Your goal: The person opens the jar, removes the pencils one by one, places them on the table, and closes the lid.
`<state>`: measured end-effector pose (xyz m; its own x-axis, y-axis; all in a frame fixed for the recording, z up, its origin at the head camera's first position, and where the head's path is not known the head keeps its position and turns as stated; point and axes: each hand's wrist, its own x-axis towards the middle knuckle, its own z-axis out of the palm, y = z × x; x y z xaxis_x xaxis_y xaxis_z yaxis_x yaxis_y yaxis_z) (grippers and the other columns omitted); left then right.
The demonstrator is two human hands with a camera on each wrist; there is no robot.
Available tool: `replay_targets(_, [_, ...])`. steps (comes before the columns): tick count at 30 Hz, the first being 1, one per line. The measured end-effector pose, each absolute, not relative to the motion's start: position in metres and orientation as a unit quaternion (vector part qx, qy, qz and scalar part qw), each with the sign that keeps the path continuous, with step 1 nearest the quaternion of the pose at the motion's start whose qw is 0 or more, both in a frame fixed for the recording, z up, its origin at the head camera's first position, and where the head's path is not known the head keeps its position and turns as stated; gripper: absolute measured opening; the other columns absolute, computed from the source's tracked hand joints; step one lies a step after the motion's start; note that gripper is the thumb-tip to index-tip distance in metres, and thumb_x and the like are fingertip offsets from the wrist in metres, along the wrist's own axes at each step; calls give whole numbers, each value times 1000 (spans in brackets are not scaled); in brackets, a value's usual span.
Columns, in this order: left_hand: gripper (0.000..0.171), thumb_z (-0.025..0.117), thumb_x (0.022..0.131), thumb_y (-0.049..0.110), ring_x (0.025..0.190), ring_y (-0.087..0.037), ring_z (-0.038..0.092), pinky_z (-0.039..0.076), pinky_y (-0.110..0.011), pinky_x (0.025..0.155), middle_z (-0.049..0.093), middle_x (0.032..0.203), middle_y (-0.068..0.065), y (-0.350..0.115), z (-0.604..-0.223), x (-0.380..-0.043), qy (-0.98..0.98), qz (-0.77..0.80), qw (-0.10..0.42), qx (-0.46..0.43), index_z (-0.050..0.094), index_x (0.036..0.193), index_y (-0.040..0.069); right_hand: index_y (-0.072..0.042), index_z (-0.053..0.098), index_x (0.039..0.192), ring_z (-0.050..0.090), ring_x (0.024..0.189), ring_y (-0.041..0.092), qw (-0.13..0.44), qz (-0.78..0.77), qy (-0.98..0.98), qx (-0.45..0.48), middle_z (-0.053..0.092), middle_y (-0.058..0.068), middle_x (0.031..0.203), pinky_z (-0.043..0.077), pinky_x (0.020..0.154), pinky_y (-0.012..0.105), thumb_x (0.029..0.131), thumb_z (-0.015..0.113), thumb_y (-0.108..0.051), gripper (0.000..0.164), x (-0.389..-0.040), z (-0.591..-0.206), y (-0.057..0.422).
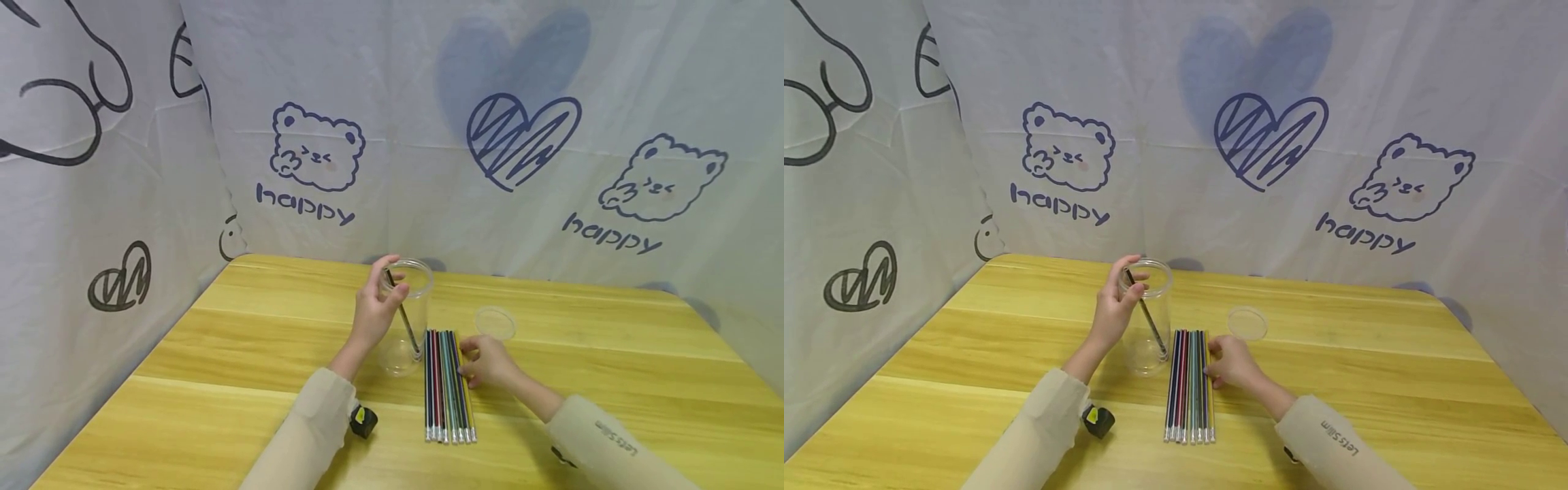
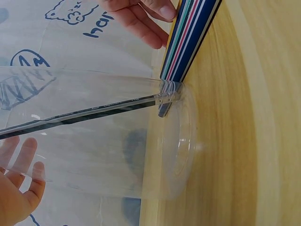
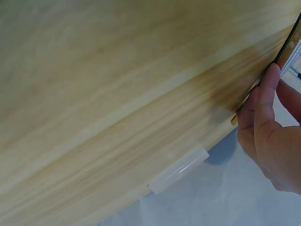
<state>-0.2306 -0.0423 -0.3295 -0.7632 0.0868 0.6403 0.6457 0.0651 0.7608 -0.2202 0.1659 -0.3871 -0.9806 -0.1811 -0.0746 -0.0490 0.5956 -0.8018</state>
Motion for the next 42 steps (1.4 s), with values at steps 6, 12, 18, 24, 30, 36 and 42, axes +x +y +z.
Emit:
replay_targets(6, [90, 43, 75, 70, 44, 1, 32, 33, -19, 41, 58, 104, -27, -41, -329, -230, -696, -629, 228, -260, 40, 125, -4, 14, 49, 112, 57, 70, 21, 55, -426, 902, -40, 55, 23, 104, 50, 51, 29, 77, 65, 0, 41, -217, -380, 165])
replay_targets(12, [90, 43, 75, 70, 44, 1, 31, 32, -19, 41, 58, 104, -26, -40, -329, -231, -695, -629, 229, -263, 39, 125, -5, 13, 49, 114, 56, 65, 21, 40, -414, 908, -56, 56, 18, 100, 49, 51, 29, 81, 63, -7, 40, -221, -377, 168])
replay_targets(18, [90, 42, 75, 71, 42, 1, 28, 30, -18, 40, 58, 104, -26, -40, -328, -231, -697, -628, 227, -261, 40, 125, -3, 14, 49, 114, 51, 50, 20, 23, -429, 900, -74, 58, 15, 94, 48, 48, 33, 84, 61, -7, 38, -223, -364, 169])
replay_targets(24, [89, 42, 74, 71, 44, 0, 31, 31, -18, 41, 58, 104, -26, -40, -327, -231, -699, -627, 226, -259, 40, 125, -3, 12, 53, 109, 58, 73, 29, -19, -446, 888, -106, 60, 17, 93, 50, 57, 37, 86, 59, -10, 33, -226, -344, 171])
replay_targets(30, [90, 42, 74, 71, 44, 0, 31, 31, -19, 41, 58, 104, -26, -40, -327, -231, -699, -627, 226, -258, 40, 125, -3, 9, 56, 107, 56, 74, 22, -46, -465, 876, -121, 61, 15, 89, 51, 59, 33, 87, 57, -12, 29, -231, -322, 169])
replay_targets(36, [91, 42, 75, 71, 44, -1, 29, 30, -18, 40, 57, 104, -27, -41, -327, -230, -699, -627, 226, -259, 39, 125, -5, 9, 58, 106, 56, 70, 16, -87, -474, 864, -148, 62, 16, 89, 49, 55, 25, 87, 58, -10, 26, -233, -303, 161])
replay_targets(42, [88, 43, 76, 69, 45, -1, 31, 30, -18, 40, 57, 104, -28, -41, -327, -230, -697, -627, 229, -261, 39, 125, -4, 6, 61, 104, 57, 74, 20, -123, -462, 860, -181, 63, 16, 92, 50, 58, 25, 87, 58, -9, 23, -232, -285, 149])
